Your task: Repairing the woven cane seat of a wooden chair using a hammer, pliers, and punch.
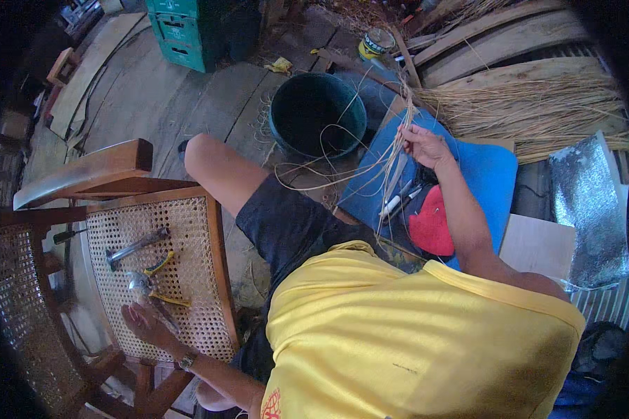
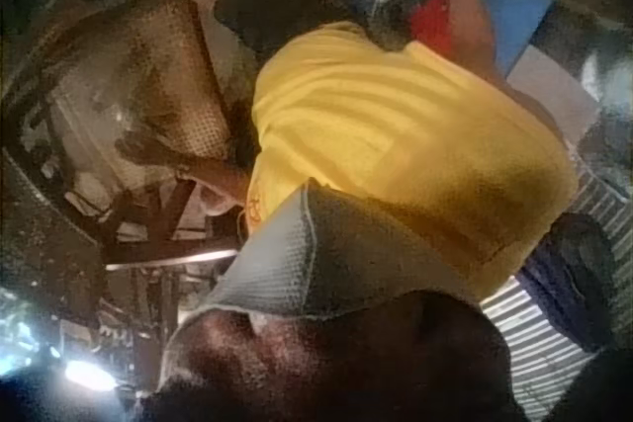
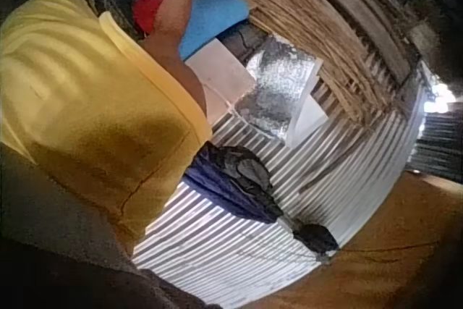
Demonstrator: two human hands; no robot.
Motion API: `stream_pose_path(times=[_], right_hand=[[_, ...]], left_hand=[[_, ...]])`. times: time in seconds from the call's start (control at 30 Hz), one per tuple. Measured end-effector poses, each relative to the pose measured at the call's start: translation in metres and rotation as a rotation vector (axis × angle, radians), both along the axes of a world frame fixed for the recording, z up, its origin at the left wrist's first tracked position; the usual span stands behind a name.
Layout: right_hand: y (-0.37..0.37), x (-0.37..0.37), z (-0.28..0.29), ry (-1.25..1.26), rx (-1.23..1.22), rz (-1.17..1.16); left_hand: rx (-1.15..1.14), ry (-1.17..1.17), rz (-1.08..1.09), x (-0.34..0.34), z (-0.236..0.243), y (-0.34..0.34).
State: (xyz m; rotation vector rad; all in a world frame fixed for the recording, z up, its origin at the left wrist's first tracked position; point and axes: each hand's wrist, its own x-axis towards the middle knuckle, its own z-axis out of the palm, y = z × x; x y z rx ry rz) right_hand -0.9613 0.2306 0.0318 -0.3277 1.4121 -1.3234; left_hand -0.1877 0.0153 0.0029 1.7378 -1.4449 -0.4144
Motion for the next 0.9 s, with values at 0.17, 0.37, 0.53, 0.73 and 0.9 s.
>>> stream_pose_path(times=[0.17, 0.37, 0.53, 0.73, 0.9], right_hand=[[0.002, -0.006, 0.002, 0.075, 0.046, -0.060], [0.032, -0.063, -0.012, 0.428, 0.112, -0.494], [0.066, -0.115, 0.005, 1.412, 0.469, -0.784], [0.072, -0.053, -0.014, 0.612, 1.019, 0.176], [0.040, 0.016, -0.043, 0.481, 1.128, 0.709]], left_hand=[[-0.095, -0.178, -0.049, -0.006, 0.003, 0.003], [-0.035, 0.052, 0.041, -0.013, 0.006, 0.007], [-0.003, 0.012, 0.035, -0.009, 0.001, 0.003], [-0.010, 0.011, 0.069, -0.011, 0.000, 0.008], [-0.047, 0.126, 0.035, -0.012, 0.003, 0.015]])
